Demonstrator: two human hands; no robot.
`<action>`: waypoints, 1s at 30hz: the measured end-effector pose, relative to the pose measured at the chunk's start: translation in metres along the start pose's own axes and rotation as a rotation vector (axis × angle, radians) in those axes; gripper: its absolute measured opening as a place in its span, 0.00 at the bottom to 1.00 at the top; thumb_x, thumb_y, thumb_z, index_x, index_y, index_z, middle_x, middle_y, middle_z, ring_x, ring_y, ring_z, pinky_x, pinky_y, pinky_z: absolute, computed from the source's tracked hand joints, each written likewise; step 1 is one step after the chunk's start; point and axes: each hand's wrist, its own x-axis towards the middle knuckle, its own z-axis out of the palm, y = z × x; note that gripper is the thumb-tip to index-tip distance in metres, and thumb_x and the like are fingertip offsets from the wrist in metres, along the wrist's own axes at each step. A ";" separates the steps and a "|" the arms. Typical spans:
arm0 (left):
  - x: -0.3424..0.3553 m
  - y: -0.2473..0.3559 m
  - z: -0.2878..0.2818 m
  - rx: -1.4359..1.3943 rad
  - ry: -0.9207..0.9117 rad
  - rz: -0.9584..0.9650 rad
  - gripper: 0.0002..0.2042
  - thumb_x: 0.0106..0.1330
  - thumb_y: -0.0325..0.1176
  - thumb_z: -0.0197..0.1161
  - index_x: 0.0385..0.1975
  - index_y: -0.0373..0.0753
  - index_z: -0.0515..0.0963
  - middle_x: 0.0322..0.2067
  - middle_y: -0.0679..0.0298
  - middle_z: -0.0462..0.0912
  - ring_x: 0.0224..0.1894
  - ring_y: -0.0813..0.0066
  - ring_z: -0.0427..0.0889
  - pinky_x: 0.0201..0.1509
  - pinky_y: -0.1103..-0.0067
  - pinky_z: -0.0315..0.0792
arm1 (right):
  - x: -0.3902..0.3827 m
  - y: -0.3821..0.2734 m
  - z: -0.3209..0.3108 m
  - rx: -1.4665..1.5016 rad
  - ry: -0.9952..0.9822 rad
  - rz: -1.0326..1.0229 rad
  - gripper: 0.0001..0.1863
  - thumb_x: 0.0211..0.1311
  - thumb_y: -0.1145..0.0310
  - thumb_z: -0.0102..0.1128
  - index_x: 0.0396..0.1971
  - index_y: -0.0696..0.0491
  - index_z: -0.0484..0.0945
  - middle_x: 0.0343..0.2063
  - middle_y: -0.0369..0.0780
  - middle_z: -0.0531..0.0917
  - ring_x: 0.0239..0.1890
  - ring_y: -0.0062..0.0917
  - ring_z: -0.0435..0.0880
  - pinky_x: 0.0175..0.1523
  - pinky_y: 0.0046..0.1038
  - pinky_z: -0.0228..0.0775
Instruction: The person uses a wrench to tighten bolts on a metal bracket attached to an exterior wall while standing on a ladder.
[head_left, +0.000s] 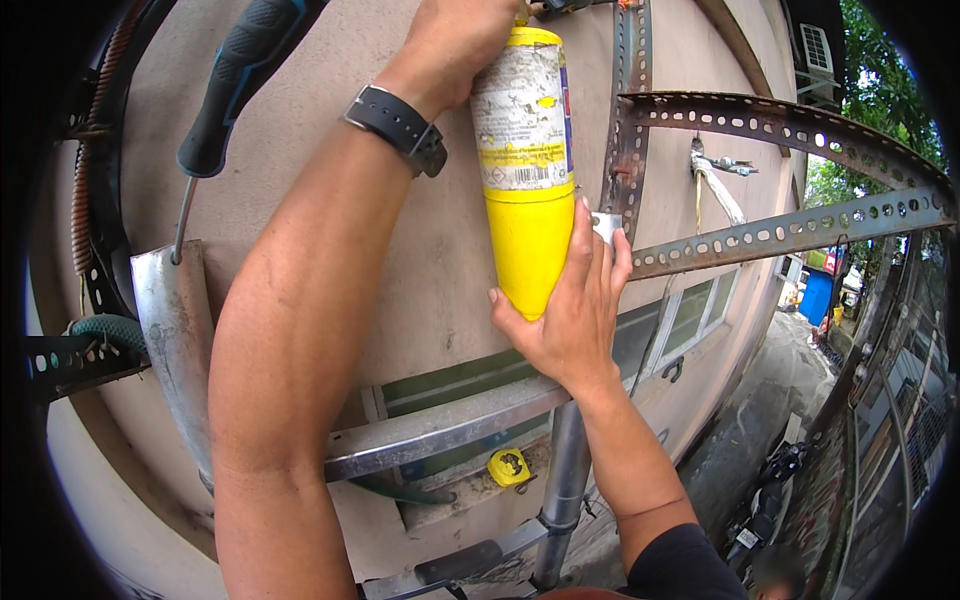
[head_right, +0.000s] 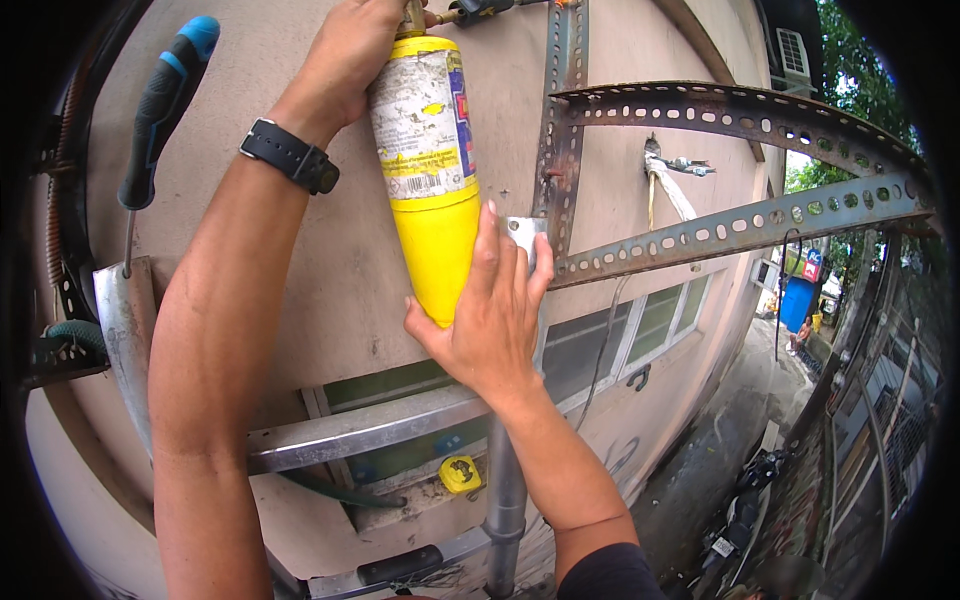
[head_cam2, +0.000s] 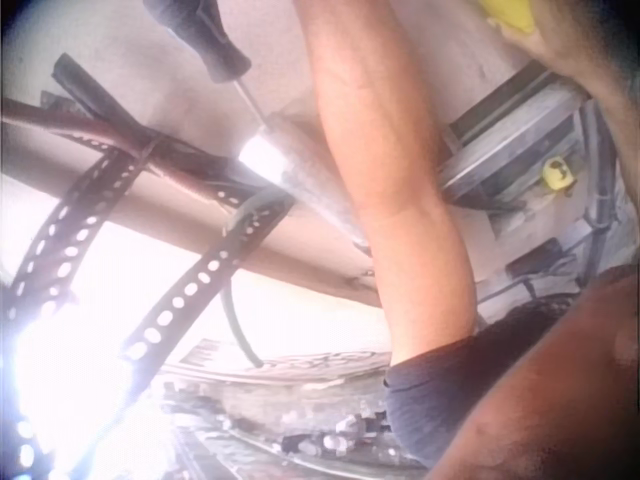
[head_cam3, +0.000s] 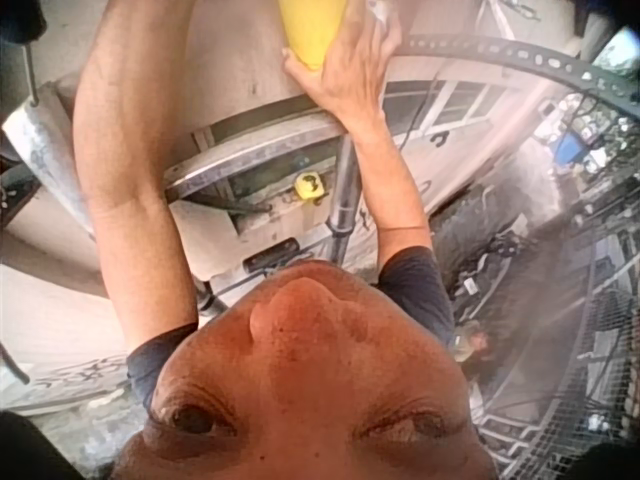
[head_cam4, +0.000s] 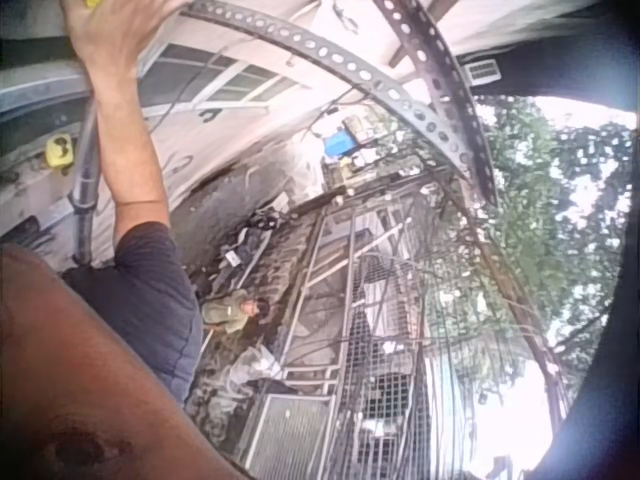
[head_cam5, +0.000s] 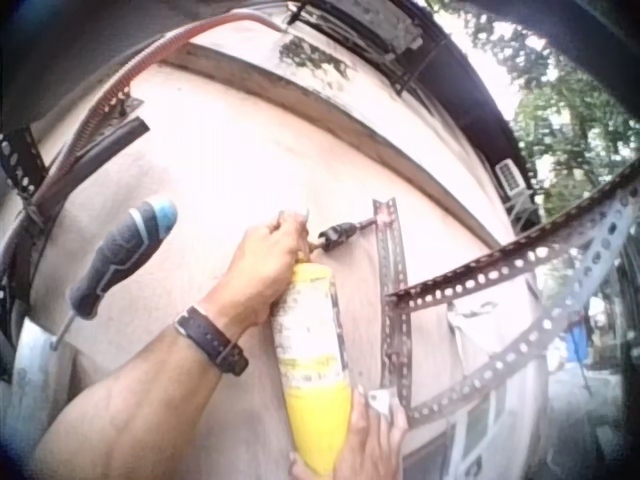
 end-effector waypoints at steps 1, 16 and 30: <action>0.001 -0.001 0.000 -0.007 0.003 0.000 0.19 0.79 0.44 0.53 0.29 0.36 0.77 0.23 0.65 0.77 0.25 0.78 0.72 0.30 0.76 0.70 | 0.000 0.000 0.000 0.002 0.000 0.002 0.61 0.47 0.53 0.73 0.75 0.64 0.45 0.56 0.55 0.72 0.58 0.44 0.73 0.74 0.60 0.39; 0.003 -0.002 0.000 -0.012 -0.016 0.020 0.21 0.80 0.43 0.52 0.24 0.37 0.76 0.21 0.66 0.75 0.22 0.78 0.71 0.30 0.76 0.71 | 0.001 0.000 0.000 0.011 -0.007 0.007 0.62 0.48 0.53 0.73 0.76 0.62 0.43 0.55 0.55 0.72 0.58 0.45 0.73 0.74 0.61 0.39; -0.002 0.004 0.000 -0.046 -0.016 -0.026 0.19 0.80 0.43 0.52 0.28 0.37 0.76 0.22 0.66 0.76 0.23 0.79 0.71 0.29 0.76 0.71 | -0.001 0.001 0.002 0.004 -0.016 0.011 0.63 0.48 0.51 0.73 0.76 0.61 0.42 0.56 0.55 0.71 0.59 0.44 0.73 0.74 0.61 0.37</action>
